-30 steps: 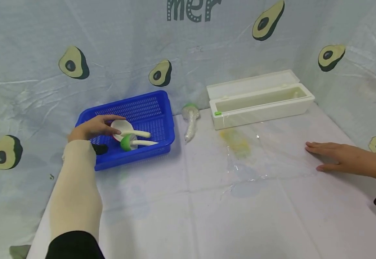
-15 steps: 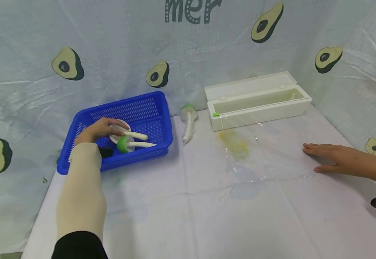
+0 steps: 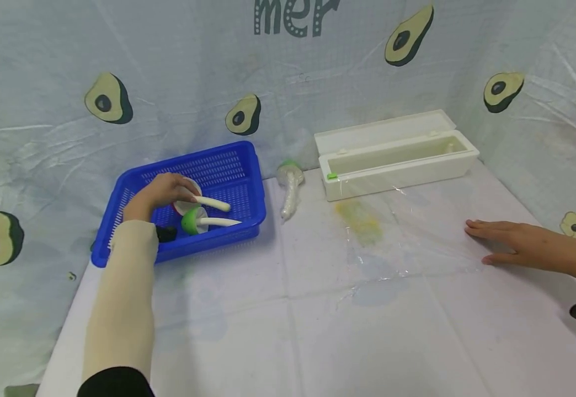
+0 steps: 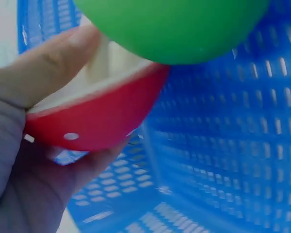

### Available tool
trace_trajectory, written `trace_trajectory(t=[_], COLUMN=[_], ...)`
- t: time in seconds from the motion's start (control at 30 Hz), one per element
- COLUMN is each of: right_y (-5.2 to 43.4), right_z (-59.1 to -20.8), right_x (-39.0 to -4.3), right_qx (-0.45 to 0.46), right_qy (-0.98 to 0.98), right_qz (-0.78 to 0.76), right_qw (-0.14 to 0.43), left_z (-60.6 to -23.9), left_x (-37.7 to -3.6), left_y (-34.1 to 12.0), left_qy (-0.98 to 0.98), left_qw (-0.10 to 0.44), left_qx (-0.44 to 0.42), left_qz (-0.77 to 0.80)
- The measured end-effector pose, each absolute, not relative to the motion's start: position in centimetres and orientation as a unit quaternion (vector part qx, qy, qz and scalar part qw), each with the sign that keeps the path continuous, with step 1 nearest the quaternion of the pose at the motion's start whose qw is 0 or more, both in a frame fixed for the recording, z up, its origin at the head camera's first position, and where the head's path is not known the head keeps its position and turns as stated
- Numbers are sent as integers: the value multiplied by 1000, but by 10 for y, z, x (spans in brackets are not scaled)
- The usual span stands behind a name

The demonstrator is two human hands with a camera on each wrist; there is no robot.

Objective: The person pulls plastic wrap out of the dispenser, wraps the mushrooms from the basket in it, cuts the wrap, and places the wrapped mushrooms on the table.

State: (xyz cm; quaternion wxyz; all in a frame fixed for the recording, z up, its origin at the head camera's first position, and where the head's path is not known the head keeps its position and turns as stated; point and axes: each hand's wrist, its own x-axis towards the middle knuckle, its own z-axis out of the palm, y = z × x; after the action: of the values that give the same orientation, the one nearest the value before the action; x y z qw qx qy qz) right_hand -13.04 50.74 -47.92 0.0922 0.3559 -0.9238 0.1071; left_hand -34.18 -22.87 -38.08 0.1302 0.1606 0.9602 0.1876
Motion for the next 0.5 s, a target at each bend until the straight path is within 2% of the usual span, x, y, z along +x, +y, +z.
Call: trace_trajectory(t=[0.2, 0.43, 0.5], right_y=[506, 503, 502], right_z=[-481, -475, -473], right_x=[-129, -128, -128], right_qx=[354, 347, 349], right_qy=[-926, -931, -929], right_qz=[97, 95, 106], right_qw=[90, 69, 59], left_z=[-358, -324, -318], left_x=[-330, -296, -285], left_y=[-214, -171, -154], left_qy=[972, 957, 946], left_qw=[45, -121, -152], left_qx=[138, 189, 208], left_qz=[182, 185, 199])
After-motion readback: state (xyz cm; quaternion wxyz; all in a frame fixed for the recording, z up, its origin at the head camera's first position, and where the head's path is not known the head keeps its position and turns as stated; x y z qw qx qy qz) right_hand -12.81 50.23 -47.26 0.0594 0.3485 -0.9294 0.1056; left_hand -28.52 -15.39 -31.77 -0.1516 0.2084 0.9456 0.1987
